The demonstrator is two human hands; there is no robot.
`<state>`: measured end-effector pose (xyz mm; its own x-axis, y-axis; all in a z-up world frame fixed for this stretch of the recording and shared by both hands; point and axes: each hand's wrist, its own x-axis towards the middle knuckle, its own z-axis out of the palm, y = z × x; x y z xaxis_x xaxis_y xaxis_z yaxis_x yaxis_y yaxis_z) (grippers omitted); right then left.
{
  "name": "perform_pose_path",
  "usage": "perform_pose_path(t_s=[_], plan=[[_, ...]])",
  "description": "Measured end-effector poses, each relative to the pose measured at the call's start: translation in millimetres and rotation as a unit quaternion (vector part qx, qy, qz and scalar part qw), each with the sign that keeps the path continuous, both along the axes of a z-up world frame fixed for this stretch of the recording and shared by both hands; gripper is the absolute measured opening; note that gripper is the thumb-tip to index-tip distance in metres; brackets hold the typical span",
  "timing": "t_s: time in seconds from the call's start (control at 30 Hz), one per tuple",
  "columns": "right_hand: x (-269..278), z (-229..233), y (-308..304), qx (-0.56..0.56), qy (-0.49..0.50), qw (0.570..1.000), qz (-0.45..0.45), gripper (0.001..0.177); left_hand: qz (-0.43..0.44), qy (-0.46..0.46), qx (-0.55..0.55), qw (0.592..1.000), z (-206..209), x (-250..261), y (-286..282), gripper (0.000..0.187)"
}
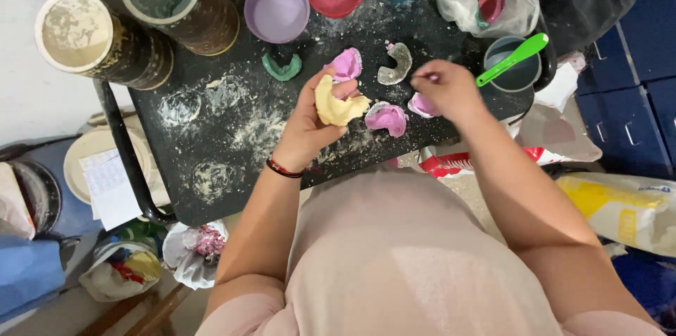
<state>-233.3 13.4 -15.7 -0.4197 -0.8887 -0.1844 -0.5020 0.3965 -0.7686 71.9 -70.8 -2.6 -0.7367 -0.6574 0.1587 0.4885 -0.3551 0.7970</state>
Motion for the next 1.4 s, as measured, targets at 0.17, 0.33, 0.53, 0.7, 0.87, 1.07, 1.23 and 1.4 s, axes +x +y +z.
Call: perform_pose_path(t_s=[0.17, 0.33, 0.53, 0.7, 0.87, 1.07, 1.23, 1.4], plan=[[16, -50, -41, 0.069, 0.213, 0.972, 0.078, 0.019, 0.022, 0.004, 0.014, 1.000, -13, -11, 9, 0.093], [33, -45, -43, 0.067, 0.307, 0.944, 0.103, 0.025, 0.040, 0.002, 0.024, 0.999, -10, -12, 19, 0.089], [35, -53, -42, -0.002, 0.380, 0.916, 0.131, 0.017, 0.050, 0.014, 0.024, 0.998, 3, -10, 22, 0.084], [26, -19, -39, -0.167, 0.160, 0.970, 0.075, 0.008, 0.032, 0.051, 0.029, 0.998, 28, -10, 24, 0.083], [50, 90, -10, -0.323, -0.066, 0.935, 0.132, 0.014, 0.024, 0.045, 0.012, 0.999, 44, -12, 28, 0.083], [63, 113, -2, -0.414, -0.291, 0.843, 0.183, 0.015, -0.006, 0.056, 0.021, 0.998, 37, -24, 27, 0.083], [75, 127, 2, -0.445, -0.420, 0.767, 0.193, 0.014, -0.019, 0.058, 0.032, 0.998, 40, -27, 28, 0.085], [81, 138, 7, -0.446, -0.455, 0.745, 0.199, 0.011, -0.029, 0.059, 0.043, 0.997, 41, -30, 28, 0.086]])
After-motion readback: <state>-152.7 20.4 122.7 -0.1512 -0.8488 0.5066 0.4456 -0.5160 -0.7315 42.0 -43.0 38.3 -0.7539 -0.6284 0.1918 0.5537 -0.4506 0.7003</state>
